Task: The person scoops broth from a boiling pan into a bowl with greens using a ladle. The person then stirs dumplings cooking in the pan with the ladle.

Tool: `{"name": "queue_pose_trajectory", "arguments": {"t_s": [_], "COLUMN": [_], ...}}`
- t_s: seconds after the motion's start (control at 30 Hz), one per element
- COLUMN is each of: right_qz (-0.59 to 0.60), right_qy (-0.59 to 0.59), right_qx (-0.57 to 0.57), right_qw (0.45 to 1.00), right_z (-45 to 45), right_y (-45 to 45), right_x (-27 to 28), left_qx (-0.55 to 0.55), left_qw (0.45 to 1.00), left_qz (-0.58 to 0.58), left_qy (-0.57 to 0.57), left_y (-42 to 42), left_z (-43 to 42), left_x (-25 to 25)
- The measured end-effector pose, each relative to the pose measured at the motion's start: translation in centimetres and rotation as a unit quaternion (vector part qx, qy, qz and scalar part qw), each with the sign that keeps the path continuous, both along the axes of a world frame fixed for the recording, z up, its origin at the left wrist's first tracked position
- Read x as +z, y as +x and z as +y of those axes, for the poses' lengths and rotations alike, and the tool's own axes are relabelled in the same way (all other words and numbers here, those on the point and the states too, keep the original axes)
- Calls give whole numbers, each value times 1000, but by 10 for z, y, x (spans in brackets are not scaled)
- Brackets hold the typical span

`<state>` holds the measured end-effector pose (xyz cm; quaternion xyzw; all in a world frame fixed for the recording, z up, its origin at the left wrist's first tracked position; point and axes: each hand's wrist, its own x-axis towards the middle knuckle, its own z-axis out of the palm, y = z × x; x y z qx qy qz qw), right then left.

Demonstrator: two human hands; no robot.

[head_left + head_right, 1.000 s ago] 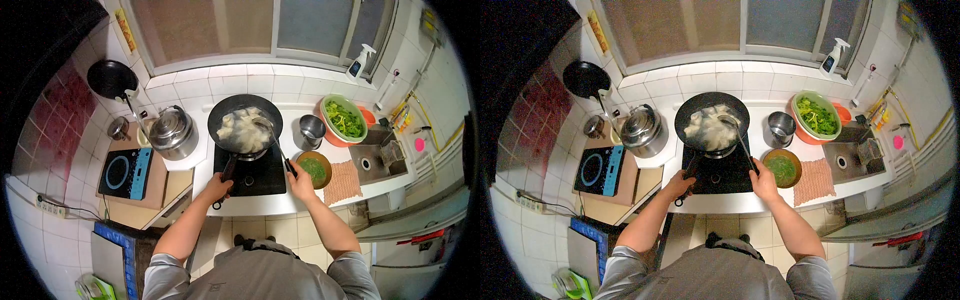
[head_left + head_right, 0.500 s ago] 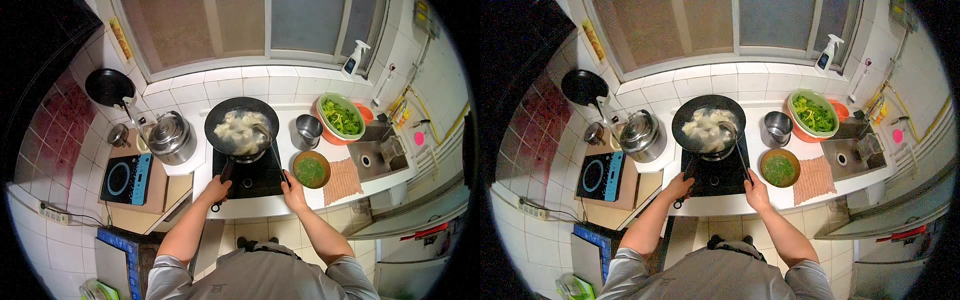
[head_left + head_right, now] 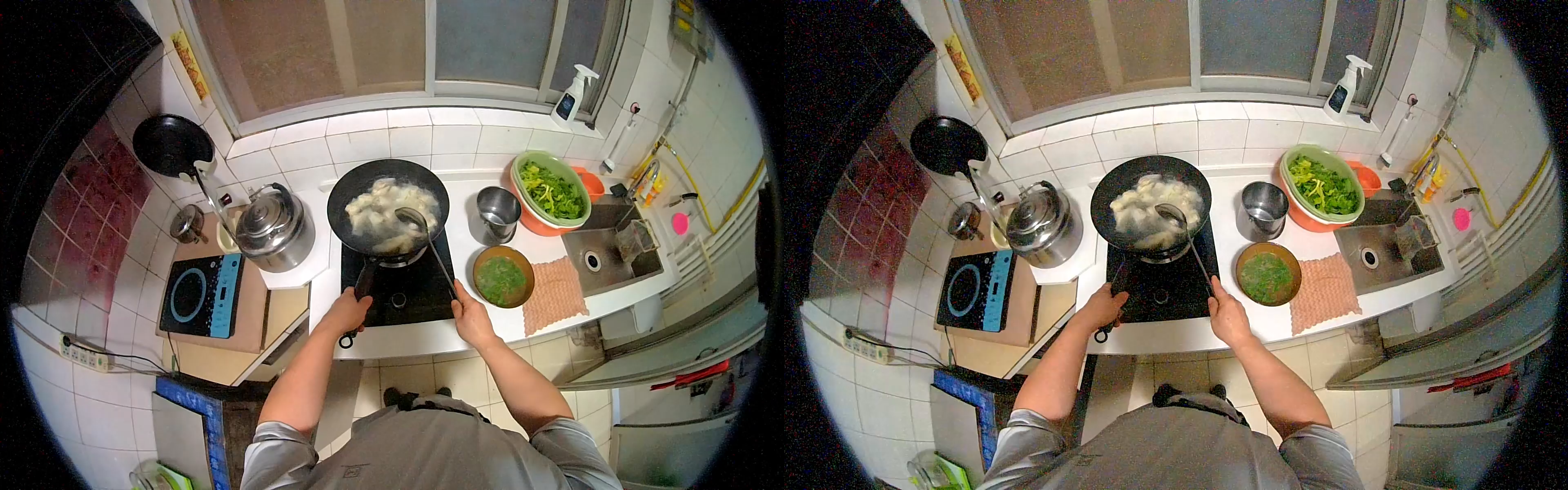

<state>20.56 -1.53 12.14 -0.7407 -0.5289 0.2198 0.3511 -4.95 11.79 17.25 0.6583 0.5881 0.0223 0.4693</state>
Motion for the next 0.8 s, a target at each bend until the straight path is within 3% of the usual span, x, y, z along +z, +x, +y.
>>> {"name": "queue_pose_trajectory", "arguments": {"t_s": [0.13,0.43,0.63,0.8], "right_qz": [-13,-19,-22,-18], "right_qy": [29,-33,37,12], "right_qx": [1,-5,7,8], "right_qw": [999,999,999,1000], "right_z": [1,1,2,2], "right_y": [2,0,3,5], "right_x": [-3,15,7,5], "left_qx": [-6,-8,-9,-4], "left_qw": [1000,999,999,1000], "left_qz": [13,34,33,17], "left_qy": [0,18,28,8], "left_y": [1,2,2,1], "left_z": [1,1,-3,-1], "left_x": [0,-1,6,3]}}
